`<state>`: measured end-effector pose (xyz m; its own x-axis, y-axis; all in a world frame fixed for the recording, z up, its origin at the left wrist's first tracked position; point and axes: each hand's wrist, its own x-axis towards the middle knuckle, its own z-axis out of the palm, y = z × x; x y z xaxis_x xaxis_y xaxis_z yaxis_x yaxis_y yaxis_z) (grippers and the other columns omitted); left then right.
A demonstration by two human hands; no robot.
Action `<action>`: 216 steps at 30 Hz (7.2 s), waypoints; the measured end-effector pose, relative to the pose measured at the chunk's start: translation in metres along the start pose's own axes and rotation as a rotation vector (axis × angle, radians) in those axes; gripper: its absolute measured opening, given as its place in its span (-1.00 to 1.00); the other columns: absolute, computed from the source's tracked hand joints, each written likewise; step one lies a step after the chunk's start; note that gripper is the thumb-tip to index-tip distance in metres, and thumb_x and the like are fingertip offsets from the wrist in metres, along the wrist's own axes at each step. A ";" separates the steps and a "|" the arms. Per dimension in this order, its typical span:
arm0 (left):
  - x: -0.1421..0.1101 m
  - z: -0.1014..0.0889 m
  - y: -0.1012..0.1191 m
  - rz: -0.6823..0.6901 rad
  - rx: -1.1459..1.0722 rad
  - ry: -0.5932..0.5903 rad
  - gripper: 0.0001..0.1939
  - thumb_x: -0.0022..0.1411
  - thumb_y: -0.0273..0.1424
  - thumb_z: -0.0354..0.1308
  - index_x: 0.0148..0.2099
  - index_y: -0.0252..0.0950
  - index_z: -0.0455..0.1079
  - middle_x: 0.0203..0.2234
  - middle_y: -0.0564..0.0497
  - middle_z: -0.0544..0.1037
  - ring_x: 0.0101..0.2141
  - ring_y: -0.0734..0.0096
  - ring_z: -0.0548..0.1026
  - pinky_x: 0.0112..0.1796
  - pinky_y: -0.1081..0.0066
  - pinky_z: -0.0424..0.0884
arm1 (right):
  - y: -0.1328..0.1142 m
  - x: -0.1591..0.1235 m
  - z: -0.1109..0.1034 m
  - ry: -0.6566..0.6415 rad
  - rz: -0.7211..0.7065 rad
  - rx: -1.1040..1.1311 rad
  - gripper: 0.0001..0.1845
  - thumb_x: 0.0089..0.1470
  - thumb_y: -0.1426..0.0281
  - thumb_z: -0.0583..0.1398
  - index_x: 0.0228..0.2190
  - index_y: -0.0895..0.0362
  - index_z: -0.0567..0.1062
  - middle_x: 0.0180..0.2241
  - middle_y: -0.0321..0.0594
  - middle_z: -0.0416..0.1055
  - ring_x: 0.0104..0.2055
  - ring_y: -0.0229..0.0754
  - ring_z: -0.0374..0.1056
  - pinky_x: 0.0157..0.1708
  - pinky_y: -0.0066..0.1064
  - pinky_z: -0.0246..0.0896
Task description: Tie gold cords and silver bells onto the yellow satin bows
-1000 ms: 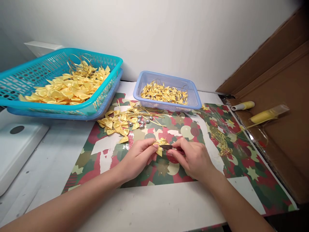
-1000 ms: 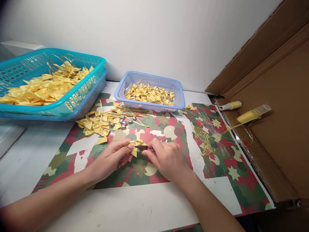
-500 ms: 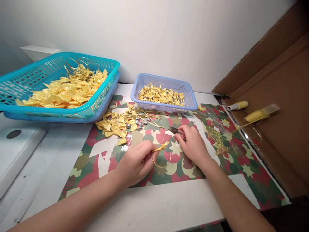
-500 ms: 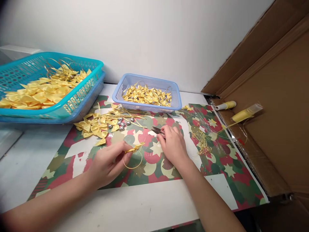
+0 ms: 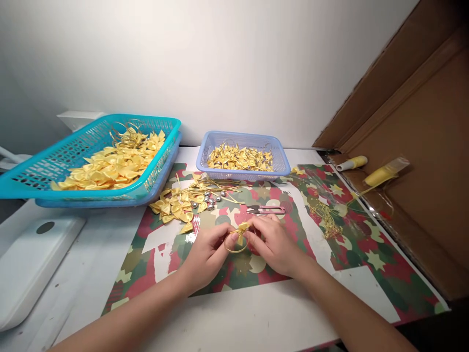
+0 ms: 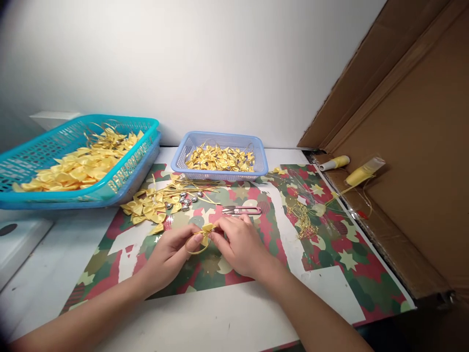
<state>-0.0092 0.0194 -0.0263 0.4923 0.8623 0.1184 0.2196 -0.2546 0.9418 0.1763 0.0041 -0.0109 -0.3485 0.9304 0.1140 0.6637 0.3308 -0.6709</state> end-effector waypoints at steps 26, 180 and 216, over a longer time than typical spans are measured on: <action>-0.003 -0.014 0.001 0.393 0.182 0.063 -0.91 0.17 -0.49 0.05 -0.28 -0.24 0.35 -0.40 -0.04 0.41 -0.40 0.39 0.36 -0.40 0.42 0.33 | 0.002 0.000 0.005 0.268 -0.152 0.644 -0.89 0.13 0.34 0.22 -0.42 0.07 0.53 -0.41 -0.25 0.51 -0.31 -0.22 0.41 -0.27 -0.31 0.35; -0.020 -0.071 -0.025 0.151 0.992 0.257 -0.80 0.20 -0.29 0.12 -0.19 -0.21 0.51 -0.14 -0.08 0.52 -0.12 0.17 0.43 -0.09 0.20 0.36 | 0.038 0.023 0.019 0.617 -0.096 -0.130 -0.81 0.00 0.56 0.10 -0.45 0.11 0.48 -0.25 -0.15 0.42 -0.15 -0.06 0.30 -0.13 -0.20 0.14; -0.031 -0.082 -0.036 -0.032 0.211 0.615 -0.64 0.14 -0.11 0.16 -0.43 -0.32 0.47 -0.50 0.03 0.47 -0.49 0.44 0.36 -0.44 0.45 0.29 | 0.034 0.018 0.021 0.556 -0.169 -0.037 -0.85 0.04 0.51 0.13 -0.43 0.09 0.50 -0.30 -0.17 0.43 -0.15 -0.06 0.32 -0.15 -0.19 0.21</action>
<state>-0.1013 0.0374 -0.0385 -0.0758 0.9480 0.3090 0.4177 -0.2512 0.8732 0.1787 0.0286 -0.0470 -0.0580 0.8042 0.5915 0.6554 0.4776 -0.5851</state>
